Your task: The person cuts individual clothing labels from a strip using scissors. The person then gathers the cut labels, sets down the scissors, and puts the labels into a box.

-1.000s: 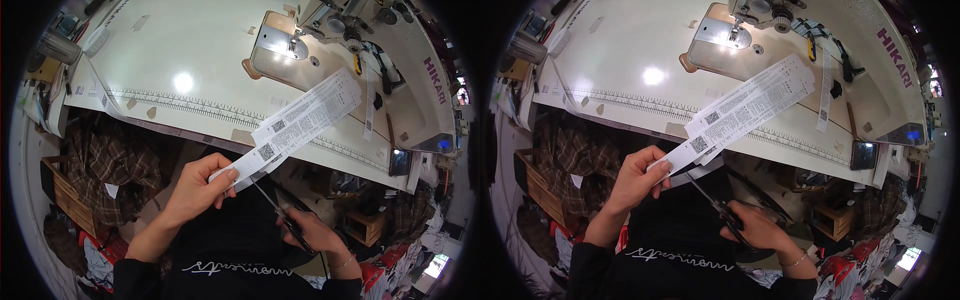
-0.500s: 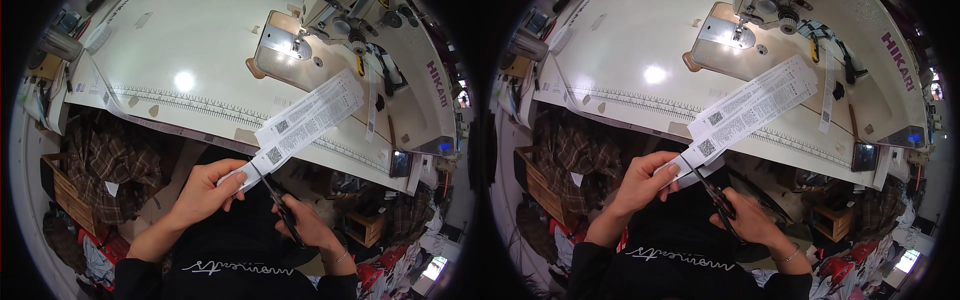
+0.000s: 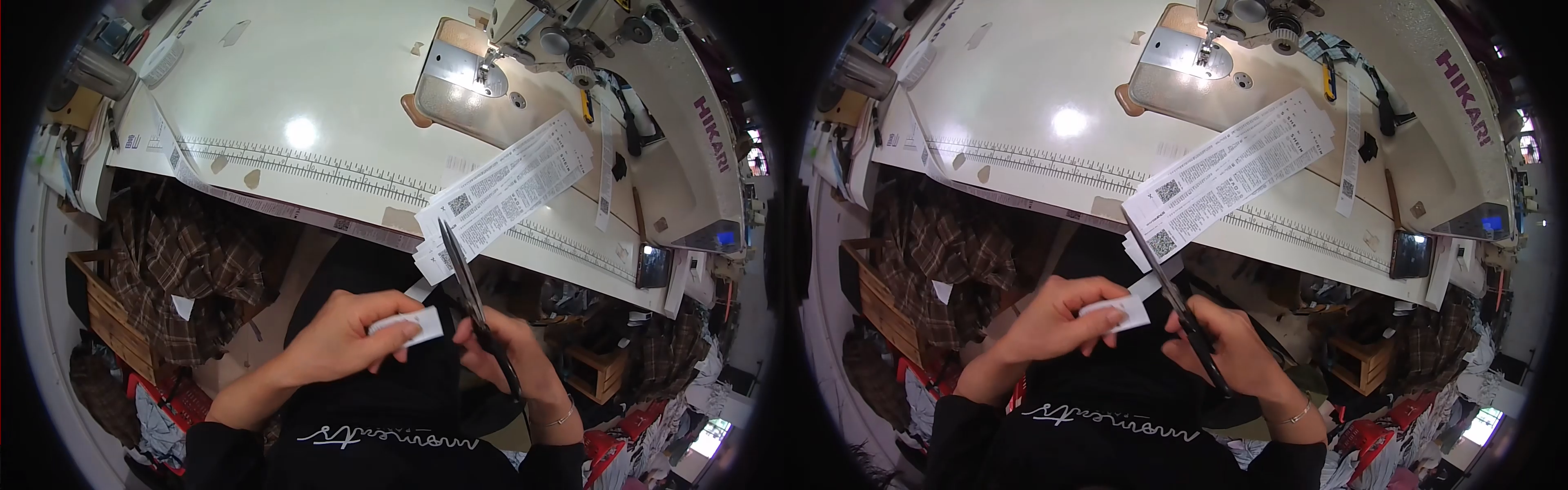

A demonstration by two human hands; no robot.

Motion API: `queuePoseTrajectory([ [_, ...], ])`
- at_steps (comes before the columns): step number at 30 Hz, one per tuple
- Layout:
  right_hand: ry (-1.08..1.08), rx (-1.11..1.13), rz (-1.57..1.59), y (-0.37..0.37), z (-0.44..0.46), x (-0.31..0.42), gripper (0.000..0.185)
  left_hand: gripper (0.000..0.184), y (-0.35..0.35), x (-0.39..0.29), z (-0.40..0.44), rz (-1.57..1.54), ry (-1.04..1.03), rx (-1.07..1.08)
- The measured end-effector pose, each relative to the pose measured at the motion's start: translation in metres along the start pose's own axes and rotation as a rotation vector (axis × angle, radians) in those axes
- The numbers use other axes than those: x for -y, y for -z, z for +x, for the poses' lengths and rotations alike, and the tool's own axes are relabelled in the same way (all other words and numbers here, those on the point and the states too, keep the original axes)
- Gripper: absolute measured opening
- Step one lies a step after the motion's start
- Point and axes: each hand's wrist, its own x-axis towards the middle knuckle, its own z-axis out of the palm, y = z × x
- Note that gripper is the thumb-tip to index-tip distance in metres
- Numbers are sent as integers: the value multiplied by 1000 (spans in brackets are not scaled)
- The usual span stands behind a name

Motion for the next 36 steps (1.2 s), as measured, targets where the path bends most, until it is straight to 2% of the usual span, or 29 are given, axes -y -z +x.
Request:
queuePoseTrajectory([
  [4, -2, -49, -33, -8, 14, 17, 16, 18, -10, -2, 4, 92, -68, 51],
  [6, 132, -197, -214, -1, 16, 18, 13, 18, -3, -1, -1, 101, -55, 25],
  [7, 83, -336, -255, 5, 18, 26, 12, 18, 4, 1, -5, 105, -54, 10],
  [8, 182, -436, -418, 21, 20, 22, 13, 17, 12, 2, -8, 85, -6, -5],
  [10, 267, -799, -740, 45, 34, 23, 19, 17, 24, 0, -15, 104, 41, -61],
  [11, 296, -891, -925, 60, 39, 24, 18, 17, 29, 3, -17, 97, 32, -85],
  [12, 318, -988, -1086, 73, 44, 23, 24, 17, 29, 4, -15, 98, 30, -85],
  [14, 371, -1084, -1338, 96, 54, 12, 29, 18, 29, 5, -12, -1, 13, -156],
  [17, 454, -1140, -1376, 104, 56, 4, 31, 19, 22, 7, 1, -40, -2, -194],
  [18, 400, -1147, -1346, 97, 50, 6, 30, 19, 21, 6, 4, -62, -1, -210],
  [20, 316, -1038, -1114, 79, 32, 10, 27, 18, 20, 6, 8, -68, 1, -216],
  [21, 164, -912, -885, 67, 19, 13, 22, 18, 19, 6, 9, -72, 4, -221],
  [22, 121, -755, -705, 53, 6, 17, 23, 18, 19, 7, 9, -71, 9, -218],
  [23, 25, -527, -512, 44, -5, 19, 25, 18, 19, 8, 10, -94, 10, -224],
  [25, 14, -116, -469, 36, -18, 13, 28, 18, 18, 8, 11, -117, 13, -226],
  [27, -208, 127, -320, 25, -22, 9, 31, 18, 17, 7, 11, -159, 14, -242],
  [28, -160, 203, -288, 22, -25, -7, 32, 18, 16, 7, 10, -160, 15, -245],
  [31, -212, 257, -323, 11, -23, -25, 42, 19, 14, 8, 10, -169, 4, -244],
  [36, -219, 217, -200, 3, -7, -22, 42, 27, 7, 8, 9, -192, -12, -242],
])
